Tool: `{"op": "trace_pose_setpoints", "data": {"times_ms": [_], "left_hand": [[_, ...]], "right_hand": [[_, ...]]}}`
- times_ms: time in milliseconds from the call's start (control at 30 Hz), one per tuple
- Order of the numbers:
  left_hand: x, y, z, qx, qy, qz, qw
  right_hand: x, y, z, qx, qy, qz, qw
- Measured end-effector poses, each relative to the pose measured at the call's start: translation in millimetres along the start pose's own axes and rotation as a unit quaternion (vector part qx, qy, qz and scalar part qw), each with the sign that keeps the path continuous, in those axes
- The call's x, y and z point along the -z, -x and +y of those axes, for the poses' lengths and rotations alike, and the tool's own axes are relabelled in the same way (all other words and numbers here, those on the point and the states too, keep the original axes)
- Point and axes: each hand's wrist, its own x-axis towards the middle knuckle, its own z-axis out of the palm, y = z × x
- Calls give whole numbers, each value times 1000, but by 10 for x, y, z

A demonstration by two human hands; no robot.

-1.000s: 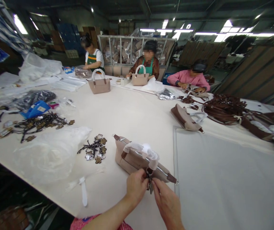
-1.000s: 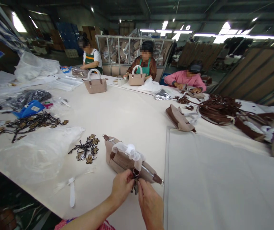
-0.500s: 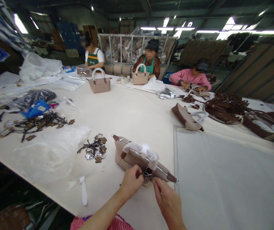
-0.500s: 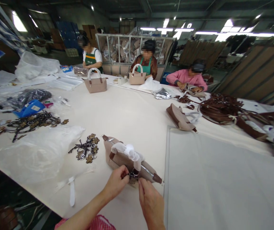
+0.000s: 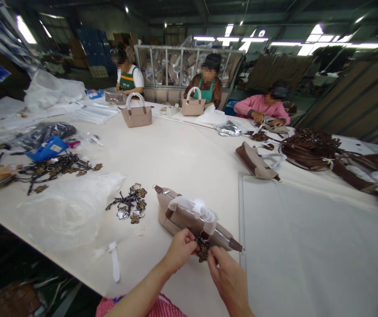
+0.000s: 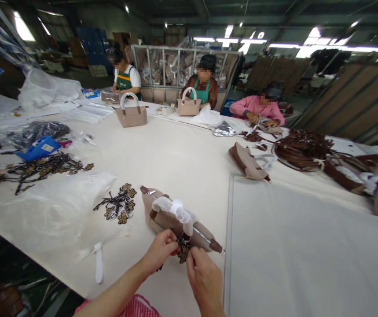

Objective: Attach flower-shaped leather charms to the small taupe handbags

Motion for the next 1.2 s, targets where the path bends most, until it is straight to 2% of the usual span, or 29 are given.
{"op": "trace_pose_setpoints", "data": {"times_ms": [367, 633, 800, 933, 1200], "left_hand": [[17, 23, -9, -15, 20, 14, 1000], [34, 43, 27, 17, 36, -2, 999], [39, 40, 28, 2, 22, 0, 1000], [35, 51, 2, -15, 7, -2, 1000], [-4, 53, -28, -59, -33, 14, 998]], "right_hand": [[44, -71, -46, 9, -3, 8, 1000], [-6, 18, 9, -10, -7, -15, 1000], [64, -13, -27, -12, 5, -8, 1000], [132, -85, -92, 9, -3, 24, 1000], [55, -148, -99, 13, -5, 29, 999]]}}
